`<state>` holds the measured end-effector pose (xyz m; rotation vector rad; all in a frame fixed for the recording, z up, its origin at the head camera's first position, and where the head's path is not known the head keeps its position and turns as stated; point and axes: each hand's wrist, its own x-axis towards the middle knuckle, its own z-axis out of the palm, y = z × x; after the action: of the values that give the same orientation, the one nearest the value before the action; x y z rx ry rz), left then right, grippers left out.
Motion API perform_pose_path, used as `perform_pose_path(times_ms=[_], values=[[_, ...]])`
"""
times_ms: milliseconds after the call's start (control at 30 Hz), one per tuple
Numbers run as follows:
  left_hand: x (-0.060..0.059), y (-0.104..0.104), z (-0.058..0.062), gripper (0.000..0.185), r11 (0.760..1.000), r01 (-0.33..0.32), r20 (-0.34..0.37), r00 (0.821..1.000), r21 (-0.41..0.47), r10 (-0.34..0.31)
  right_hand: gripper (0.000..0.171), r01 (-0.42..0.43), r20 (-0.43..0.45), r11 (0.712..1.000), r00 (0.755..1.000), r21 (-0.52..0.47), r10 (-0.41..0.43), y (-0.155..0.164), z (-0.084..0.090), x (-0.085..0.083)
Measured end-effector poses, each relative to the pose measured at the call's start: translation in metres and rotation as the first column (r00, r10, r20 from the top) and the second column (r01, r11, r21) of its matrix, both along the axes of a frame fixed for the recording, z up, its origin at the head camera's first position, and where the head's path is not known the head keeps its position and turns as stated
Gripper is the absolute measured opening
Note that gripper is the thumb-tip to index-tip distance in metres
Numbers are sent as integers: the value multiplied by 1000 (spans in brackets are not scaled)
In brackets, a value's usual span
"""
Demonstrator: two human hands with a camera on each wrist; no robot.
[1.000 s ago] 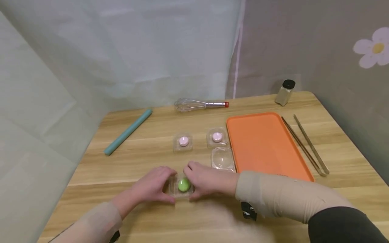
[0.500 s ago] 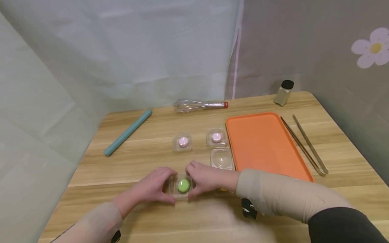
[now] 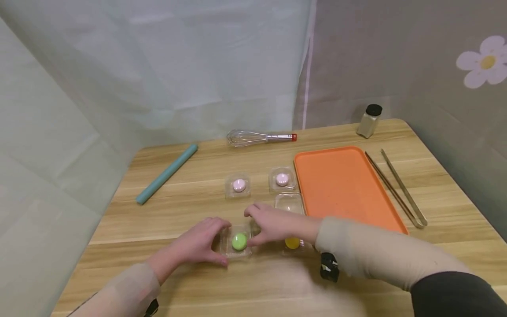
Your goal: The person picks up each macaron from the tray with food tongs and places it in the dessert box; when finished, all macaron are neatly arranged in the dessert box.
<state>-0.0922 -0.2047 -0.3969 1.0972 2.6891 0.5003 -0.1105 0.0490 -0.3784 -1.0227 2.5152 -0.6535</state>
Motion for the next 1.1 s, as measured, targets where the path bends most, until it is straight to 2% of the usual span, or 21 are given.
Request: perform_pose_path(times_ms=[200,433,533,700,900,1100], values=[[-10,5,11,97,998,-57,13,998,26,57,67,104,48,989,994,-102,-100,34,11,-13],[-30,24,24,90,997,-50,7,999,64,50,68,167,90,969,984,-183,-152,70,9,-21],[-41,37,27,84,997,-42,12,999,71,42,69,189,87,965,981,-183,-175,83,6,-22],[-51,64,32,78,996,-69,107,992,47,64,68,222,25,960,975,-169,-221,106,-1,-23],[-55,89,32,79,994,-105,208,973,13,100,67,223,-40,965,972,-134,-231,121,-6,-25],[-57,104,29,77,993,-116,230,967,15,110,67,217,-52,971,973,-102,-223,125,-7,-26]])
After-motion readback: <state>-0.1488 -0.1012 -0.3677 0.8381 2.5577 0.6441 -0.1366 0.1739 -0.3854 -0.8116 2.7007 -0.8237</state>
